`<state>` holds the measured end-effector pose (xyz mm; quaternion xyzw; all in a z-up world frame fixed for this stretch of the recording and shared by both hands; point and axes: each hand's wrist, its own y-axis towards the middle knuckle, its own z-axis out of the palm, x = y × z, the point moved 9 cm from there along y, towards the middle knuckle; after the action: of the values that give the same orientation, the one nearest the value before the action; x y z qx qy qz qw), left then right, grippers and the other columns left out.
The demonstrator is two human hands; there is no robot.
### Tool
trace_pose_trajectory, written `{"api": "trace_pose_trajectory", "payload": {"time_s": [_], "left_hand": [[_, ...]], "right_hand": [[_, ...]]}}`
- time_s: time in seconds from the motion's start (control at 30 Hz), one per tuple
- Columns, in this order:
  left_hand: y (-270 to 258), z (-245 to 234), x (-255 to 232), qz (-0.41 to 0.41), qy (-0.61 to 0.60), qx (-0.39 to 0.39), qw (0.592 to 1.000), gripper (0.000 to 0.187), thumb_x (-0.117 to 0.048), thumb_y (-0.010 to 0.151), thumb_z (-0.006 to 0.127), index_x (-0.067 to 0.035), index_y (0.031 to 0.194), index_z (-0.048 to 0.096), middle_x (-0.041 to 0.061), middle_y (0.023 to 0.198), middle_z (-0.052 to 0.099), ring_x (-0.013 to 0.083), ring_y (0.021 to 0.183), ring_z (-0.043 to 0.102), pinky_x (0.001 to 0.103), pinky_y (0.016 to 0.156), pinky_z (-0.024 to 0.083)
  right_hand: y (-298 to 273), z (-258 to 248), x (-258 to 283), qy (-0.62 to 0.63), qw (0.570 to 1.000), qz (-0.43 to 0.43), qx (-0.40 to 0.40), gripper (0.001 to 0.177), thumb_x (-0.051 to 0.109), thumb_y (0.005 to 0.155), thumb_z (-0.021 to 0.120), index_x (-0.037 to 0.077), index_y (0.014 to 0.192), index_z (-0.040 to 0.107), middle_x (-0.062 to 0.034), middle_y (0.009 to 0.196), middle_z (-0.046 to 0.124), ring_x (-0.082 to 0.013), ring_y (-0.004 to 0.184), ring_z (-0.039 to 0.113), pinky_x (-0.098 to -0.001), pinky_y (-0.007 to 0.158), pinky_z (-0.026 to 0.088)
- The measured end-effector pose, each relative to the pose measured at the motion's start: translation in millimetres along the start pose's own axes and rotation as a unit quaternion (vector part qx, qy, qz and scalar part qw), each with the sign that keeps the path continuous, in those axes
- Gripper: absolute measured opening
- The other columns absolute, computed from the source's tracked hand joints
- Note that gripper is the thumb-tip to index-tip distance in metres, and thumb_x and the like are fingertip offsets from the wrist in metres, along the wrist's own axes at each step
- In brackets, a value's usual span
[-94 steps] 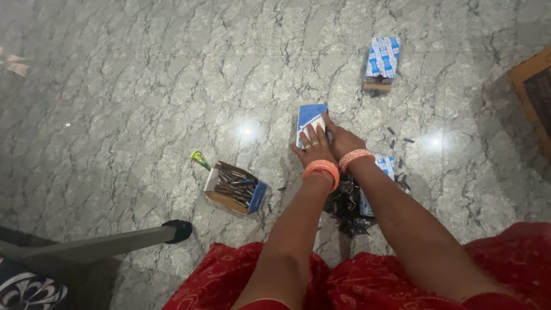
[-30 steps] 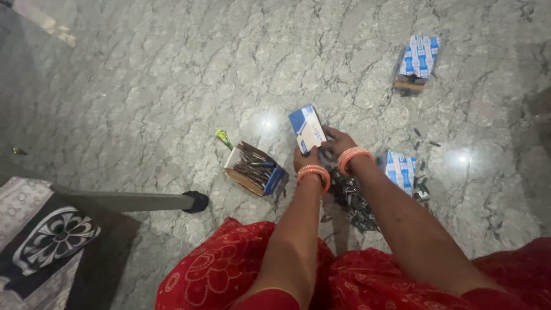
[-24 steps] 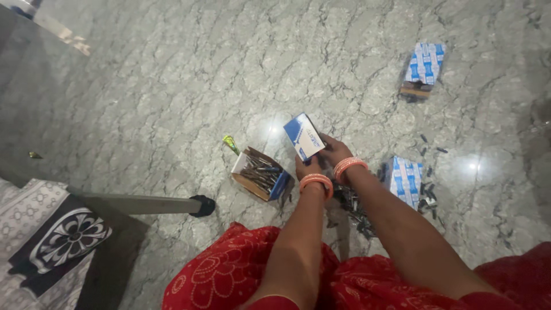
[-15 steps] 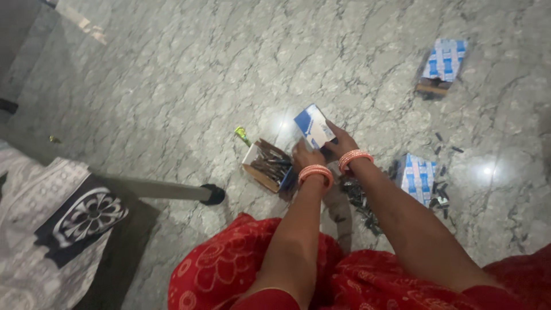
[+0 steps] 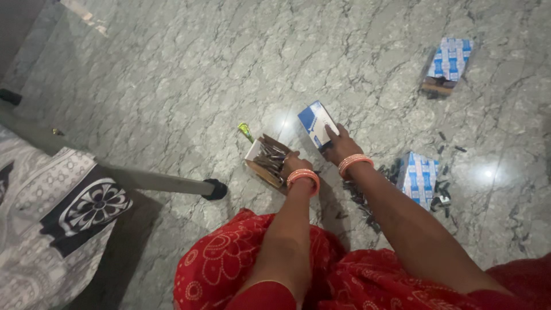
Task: The person sits on the floor and sorts small metal fasteners from a pile into a small cardboard box. They handle the fasteners by hand, picking them up and placing them into the box.
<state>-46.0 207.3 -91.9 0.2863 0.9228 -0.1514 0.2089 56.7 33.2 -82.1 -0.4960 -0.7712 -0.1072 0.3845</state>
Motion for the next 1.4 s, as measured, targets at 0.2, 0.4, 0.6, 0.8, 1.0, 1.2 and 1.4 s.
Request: {"api": "trace_pose_trajectory", "payload": {"time_s": [0.2, 0.4, 0.6, 0.8, 1.0, 1.2, 1.4], "left_hand": [[-9.7, 6.0, -20.2, 0.118, -0.008, -0.011, 0.993, 0.033, -0.007, 0.080, 0.070, -0.014, 0.111, 0.079, 0.008, 0.137, 0.067, 0.0306, 0.118, 0.067, 0.040, 0.102, 0.052], [-34.9, 9.7, -51.9, 0.074, -0.025, 0.121, 0.990, 0.043, -0.010, 0.083, 0.071, -0.027, 0.123, 0.071, 0.008, 0.125, 0.071, 0.0328, 0.113, 0.068, 0.043, 0.095, 0.054], [-48.9, -7.2, -46.6, 0.124, -0.014, 0.078, 0.989, 0.050, -0.008, 0.081, 0.074, -0.021, 0.129, 0.066, 0.018, 0.113, 0.071, 0.0383, 0.106, 0.067, 0.048, 0.089, 0.054], [-28.8, 22.6, -37.3, 0.263, 0.145, 0.128, 0.945, 0.039, -0.010, 0.088, 0.065, -0.027, 0.122, 0.073, 0.014, 0.109, 0.074, 0.0356, 0.104, 0.070, 0.048, 0.090, 0.055], [-7.1, 9.2, -38.1, 0.264, 0.118, 0.157, 0.944, 0.051, -0.002, 0.084, 0.060, -0.029, 0.125, 0.074, 0.011, 0.117, 0.074, 0.0323, 0.106, 0.071, 0.044, 0.091, 0.056], [-7.2, -16.9, -48.1, 0.206, 0.136, 0.135, 0.960, 0.043, -0.007, 0.090, 0.061, -0.030, 0.125, 0.073, 0.012, 0.118, 0.073, 0.0350, 0.107, 0.069, 0.046, 0.091, 0.055], [9.7, -11.2, -51.4, 0.241, 0.152, 0.140, 0.948, 0.046, -0.005, 0.091, 0.058, -0.031, 0.126, 0.073, 0.012, 0.116, 0.073, 0.0346, 0.106, 0.071, 0.046, 0.091, 0.056]], "right_hand": [[13.3, 5.7, -12.5, 0.011, 0.999, -0.035, -0.035, 0.080, 0.023, 0.083, 0.073, 0.026, 0.156, 0.040, -0.0202, 0.163, 0.029, -0.0409, 0.135, 0.051, -0.0446, 0.109, 0.046], [23.2, 7.9, -30.1, 0.043, 0.997, -0.024, -0.055, 0.068, 0.025, 0.088, 0.070, 0.027, 0.152, 0.048, -0.0191, 0.160, 0.036, -0.0395, 0.135, 0.051, -0.0436, 0.110, 0.044], [38.9, 12.4, -49.1, 0.044, 0.994, -0.050, -0.083, 0.059, 0.024, 0.089, 0.070, 0.025, 0.146, 0.056, -0.0197, 0.153, 0.047, -0.0381, 0.136, 0.050, -0.0420, 0.112, 0.042], [46.3, 19.0, -57.7, 0.044, 0.992, -0.081, -0.084, 0.058, 0.021, 0.090, 0.068, 0.026, 0.146, 0.058, -0.0175, 0.154, 0.050, -0.0361, 0.138, 0.051, -0.0407, 0.115, 0.041], [55.1, 19.7, -50.6, 0.036, 0.995, -0.072, -0.055, 0.063, 0.020, 0.088, 0.068, 0.027, 0.149, 0.053, -0.0177, 0.157, 0.045, -0.0361, 0.139, 0.048, -0.0415, 0.114, 0.040], [58.2, 29.5, -39.8, 0.011, 0.996, -0.083, -0.039, 0.069, 0.020, 0.090, 0.068, 0.028, 0.155, 0.045, -0.0208, 0.158, 0.039, -0.0393, 0.140, 0.045, -0.0430, 0.114, 0.039], [68.7, 29.8, -29.8, 0.026, 0.996, -0.077, -0.036, 0.070, 0.020, 0.090, 0.069, 0.030, 0.155, 0.044, -0.0182, 0.161, 0.038, -0.0381, 0.141, 0.046, -0.0427, 0.114, 0.040]]}}
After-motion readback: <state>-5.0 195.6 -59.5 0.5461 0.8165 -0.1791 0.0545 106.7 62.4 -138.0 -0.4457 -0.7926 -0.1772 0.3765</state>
